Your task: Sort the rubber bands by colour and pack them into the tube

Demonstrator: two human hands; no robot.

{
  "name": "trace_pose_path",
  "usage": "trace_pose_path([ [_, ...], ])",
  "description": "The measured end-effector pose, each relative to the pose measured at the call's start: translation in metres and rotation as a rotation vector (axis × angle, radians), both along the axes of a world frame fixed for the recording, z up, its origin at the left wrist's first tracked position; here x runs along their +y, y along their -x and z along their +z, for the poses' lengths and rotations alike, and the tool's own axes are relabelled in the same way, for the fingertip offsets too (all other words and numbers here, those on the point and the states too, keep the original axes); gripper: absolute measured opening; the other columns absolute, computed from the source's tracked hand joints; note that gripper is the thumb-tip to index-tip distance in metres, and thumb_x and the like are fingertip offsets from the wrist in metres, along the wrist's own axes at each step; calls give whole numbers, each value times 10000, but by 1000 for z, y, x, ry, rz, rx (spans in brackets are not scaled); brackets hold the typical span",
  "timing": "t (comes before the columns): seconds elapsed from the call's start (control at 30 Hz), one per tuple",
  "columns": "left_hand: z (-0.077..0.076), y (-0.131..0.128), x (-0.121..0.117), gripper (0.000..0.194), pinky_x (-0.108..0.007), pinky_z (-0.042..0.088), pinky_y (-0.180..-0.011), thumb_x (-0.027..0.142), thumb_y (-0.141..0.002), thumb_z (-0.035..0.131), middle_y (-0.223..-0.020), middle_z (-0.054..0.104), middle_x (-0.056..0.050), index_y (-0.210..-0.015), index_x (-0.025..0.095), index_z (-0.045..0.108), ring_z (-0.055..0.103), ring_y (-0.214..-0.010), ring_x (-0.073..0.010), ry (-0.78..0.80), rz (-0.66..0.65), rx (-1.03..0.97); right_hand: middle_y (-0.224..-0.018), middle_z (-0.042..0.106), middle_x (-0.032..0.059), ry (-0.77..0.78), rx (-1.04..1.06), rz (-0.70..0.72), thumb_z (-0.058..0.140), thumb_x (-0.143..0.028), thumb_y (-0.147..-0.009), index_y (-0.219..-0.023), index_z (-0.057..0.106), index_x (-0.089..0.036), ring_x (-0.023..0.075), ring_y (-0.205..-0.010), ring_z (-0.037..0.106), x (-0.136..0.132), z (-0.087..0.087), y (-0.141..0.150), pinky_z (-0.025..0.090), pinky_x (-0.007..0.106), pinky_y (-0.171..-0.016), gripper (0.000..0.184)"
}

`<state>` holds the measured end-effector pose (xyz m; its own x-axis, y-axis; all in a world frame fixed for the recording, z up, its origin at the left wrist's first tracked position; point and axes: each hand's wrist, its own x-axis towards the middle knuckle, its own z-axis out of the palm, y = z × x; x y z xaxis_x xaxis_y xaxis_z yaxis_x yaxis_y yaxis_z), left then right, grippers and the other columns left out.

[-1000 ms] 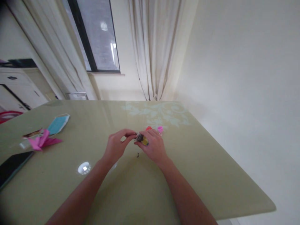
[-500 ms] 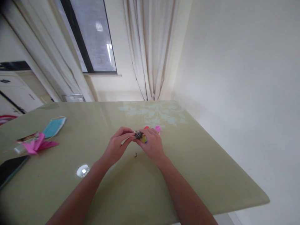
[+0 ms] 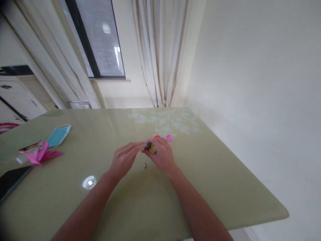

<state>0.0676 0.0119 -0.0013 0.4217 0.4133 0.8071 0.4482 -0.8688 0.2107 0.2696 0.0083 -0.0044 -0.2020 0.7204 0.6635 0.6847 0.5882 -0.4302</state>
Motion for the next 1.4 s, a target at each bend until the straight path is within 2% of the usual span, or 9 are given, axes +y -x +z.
trace_pose_path([
  [0.13,-1,0,4,456,-380,541,-1111,83,-1041,461,-1337,728,-66,-1437,268,588,636,-1307,-183,31,5,-67,-1040,782,74,6,134,-3,795,-476,-883,-1120,728,-247,266,-943,691,1,5,-2,533,407,-859,337],
  [0.27,-13,-5,12,412,-388,570,-1051,179,-1070,447,-1347,715,-93,-1459,247,565,671,-1232,-195,222,103,-134,-1027,783,65,24,259,-75,817,-488,-849,-1098,749,-242,239,-848,676,5,8,-9,540,389,-809,357],
  [0.4,-31,-19,14,294,-418,567,-1033,273,-1045,541,-1251,752,-83,-1299,232,684,689,-1163,-232,390,118,59,-978,778,69,54,391,-168,820,-501,-820,-1078,761,-220,218,-768,647,12,8,-20,534,362,-730,387],
  [0.53,-41,-42,10,446,-485,490,-1123,348,-952,702,-1399,677,-109,-1373,216,642,621,-1281,-289,479,100,266,-950,778,62,66,461,-219,807,-508,-816,-1066,764,-210,210,-762,647,18,11,-30,526,346,-714,392],
  [0.6,-43,-52,10,484,-519,453,-1146,326,-936,721,-1426,657,-117,-1397,211,626,603,-1300,-306,490,120,310,-961,783,65,59,489,-244,801,-507,-816,-1074,763,-209,212,-777,658,19,13,-33,528,344,-720,396],
  [0.73,-50,-65,13,303,-461,512,-1049,208,-985,624,-1244,729,-108,-1276,214,707,657,-1166,-268,494,153,295,-937,789,74,54,517,-270,795,-504,-814,-1065,763,-200,218,-784,675,19,15,-35,532,349,-724,395],
  [0.87,-57,-68,15,204,-390,555,-916,149,-975,608,-1045,728,-95,-1091,199,769,682,-1008,-243,481,193,287,-951,790,77,44,489,-250,786,-509,-823,-1075,760,-206,222,-794,681,18,13,-33,539,358,-731,395],
  [1.03,-60,-63,14,176,-398,546,-912,139,-973,599,-1011,715,-94,-1038,200,751,662,-1011,-258,408,258,342,-962,786,78,22,433,-244,792,-519,-827,-1071,757,-213,223,-787,676,17,11,-30,548,368,-735,393],
  [1.4,-39,-22,27,184,-308,578,-698,158,-974,525,-890,712,-64,-931,158,704,713,-716,-166,745,196,-233,-1000,778,95,17,238,-172,781,-519,-865,-1082,756,-218,249,-832,682,14,5,-27,562,391,-760,372],
])
